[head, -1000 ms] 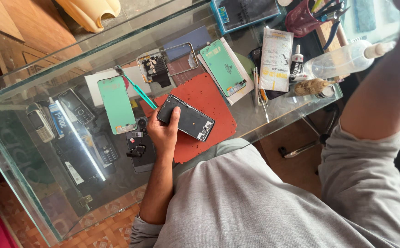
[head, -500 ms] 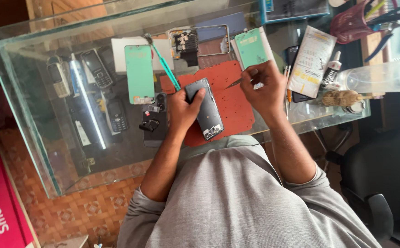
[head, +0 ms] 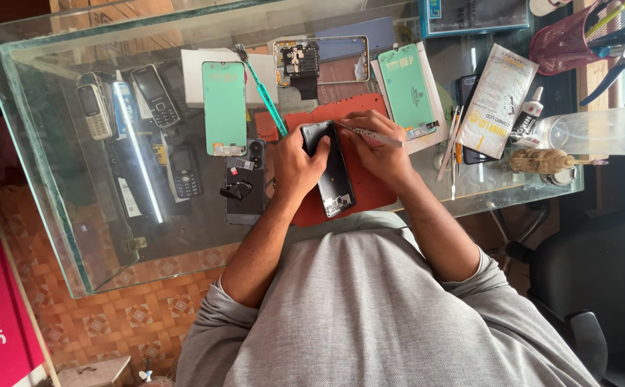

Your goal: The person cleans and applies adhesive to a smartphone chassis and screen during a repair process.

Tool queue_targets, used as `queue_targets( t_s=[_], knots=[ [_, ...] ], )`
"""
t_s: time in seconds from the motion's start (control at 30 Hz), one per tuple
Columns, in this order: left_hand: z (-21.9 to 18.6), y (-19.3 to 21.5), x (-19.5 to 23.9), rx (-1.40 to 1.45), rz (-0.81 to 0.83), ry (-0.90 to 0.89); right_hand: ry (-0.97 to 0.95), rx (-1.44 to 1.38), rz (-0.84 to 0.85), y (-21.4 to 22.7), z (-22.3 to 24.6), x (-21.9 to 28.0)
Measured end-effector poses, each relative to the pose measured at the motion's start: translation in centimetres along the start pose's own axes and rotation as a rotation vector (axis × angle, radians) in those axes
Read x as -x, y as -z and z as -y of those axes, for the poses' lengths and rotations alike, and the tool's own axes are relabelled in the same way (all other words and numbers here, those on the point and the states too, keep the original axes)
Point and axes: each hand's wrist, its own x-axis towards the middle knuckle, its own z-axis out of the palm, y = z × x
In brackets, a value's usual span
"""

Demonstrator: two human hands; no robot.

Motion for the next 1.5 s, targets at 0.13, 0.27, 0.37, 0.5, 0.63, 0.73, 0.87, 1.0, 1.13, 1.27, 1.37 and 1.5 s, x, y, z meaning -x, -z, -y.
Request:
queue_targets(
  t_s=[0.13, 0.27, 0.37, 0.5, 0.63, 0.73, 0.87, 1.0, 1.13, 1.27, 1.37, 1.5],
  knots=[
    [0.0, -0.1, 0.1, 0.022, -0.003, -0.008, -0.010, -0.069, 0.031, -0.3, 0.2, -0.5],
    [0.1, -0.1, 0.0, -0.030, 0.061, 0.123, 0.010, -0.005, 0.060, -0.3, 0.1, -0.7],
    [0.0, 0.0, 0.1, 0.056, -0.015, -0.068, 0.040, -0.052, 0.047, -0.6, 0.2, -1.0],
    [0.0, 0.0, -0.1, -0.001, 0.021, 0.036, 0.023, -0.034, 0.057, -0.7, 0.1, -0.8],
    [-0.1, 0.0, 0.0, 0.011, 0.029, 0.052, 0.037, -0.045, 0.056, -0.7, 0.2, -0.7],
    [-0.1, 0.0, 0.1, 0.018, 0.019, 0.026, 0.048, -0.028, 0.061, -0.8, 0.1, -0.9],
    [-0.1, 0.1, 0.0, 0.027, 0.020, 0.022, 0.079, -0.045, 0.048, -0.9, 0.1, -0.9],
    [-0.1, 0.0, 0.0, 0.042, 0.022, 0.010, 0.084, -0.037, 0.062, -0.8, 0.1, -0.9],
    [0.0, 0.0, -0.1, 0.024, 0.035, 0.020, 0.070, -0.038, 0.065, -0.9, 0.2, -0.9],
    [0.2, 0.0, -0.1, 0.023, 0.034, -0.005, 0.061, -0.026, 0.076, -0.7, 0.6, -1.0],
    [0.5, -0.1, -0.1, 0.025, 0.062, 0.065, 0.037, 0.018, 0.078, -0.6, 0.7, -1.5],
    [0.7, -0.1, 0.0, 0.026, 0.052, 0.019, 0.007, 0.112, 0.082, -0.5, 0.5, -2.2]
  ],
)
